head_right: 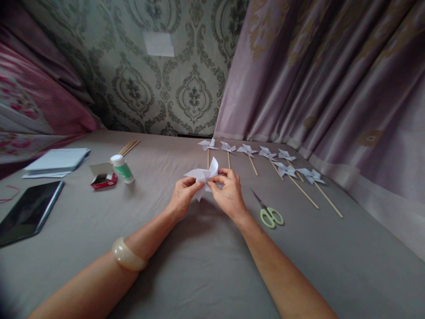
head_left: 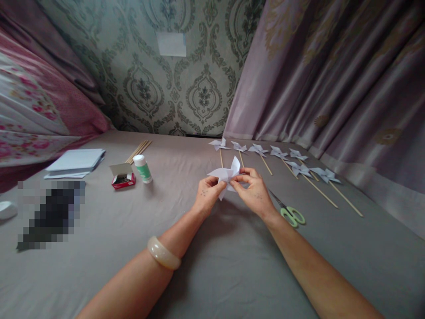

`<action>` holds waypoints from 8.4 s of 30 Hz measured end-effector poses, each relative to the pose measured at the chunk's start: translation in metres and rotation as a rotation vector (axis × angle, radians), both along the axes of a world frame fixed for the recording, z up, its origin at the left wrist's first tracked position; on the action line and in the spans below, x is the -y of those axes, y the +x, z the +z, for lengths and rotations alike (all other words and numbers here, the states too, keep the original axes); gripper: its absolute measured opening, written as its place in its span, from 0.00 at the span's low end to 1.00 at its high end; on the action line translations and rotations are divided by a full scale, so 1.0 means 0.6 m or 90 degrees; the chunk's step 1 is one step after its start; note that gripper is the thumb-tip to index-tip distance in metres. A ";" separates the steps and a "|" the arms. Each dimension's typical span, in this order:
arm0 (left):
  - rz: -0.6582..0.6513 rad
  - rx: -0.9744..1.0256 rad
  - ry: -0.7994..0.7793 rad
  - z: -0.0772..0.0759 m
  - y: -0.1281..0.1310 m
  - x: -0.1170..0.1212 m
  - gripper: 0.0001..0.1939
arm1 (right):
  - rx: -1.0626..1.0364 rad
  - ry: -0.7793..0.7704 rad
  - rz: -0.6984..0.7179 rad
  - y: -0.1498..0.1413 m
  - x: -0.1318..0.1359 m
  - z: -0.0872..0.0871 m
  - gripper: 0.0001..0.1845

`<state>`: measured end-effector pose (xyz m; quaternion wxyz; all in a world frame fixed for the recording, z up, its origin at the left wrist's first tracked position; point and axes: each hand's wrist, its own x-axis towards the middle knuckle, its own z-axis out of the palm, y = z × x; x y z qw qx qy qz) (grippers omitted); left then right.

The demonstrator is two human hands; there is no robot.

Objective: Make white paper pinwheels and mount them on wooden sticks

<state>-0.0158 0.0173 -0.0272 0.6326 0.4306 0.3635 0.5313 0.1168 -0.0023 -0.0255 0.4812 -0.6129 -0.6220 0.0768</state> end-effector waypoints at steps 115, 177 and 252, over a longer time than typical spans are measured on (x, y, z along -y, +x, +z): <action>-0.111 -0.080 0.051 -0.022 -0.022 -0.016 0.15 | -0.541 -0.213 0.161 0.007 -0.006 -0.034 0.19; 0.051 -0.237 0.306 -0.024 -0.026 -0.028 0.07 | 0.112 0.297 0.065 0.002 0.009 -0.037 0.02; 0.534 -1.105 -0.183 -0.023 -0.219 -0.339 0.19 | -0.684 -0.316 0.040 -0.002 -0.013 -0.064 0.27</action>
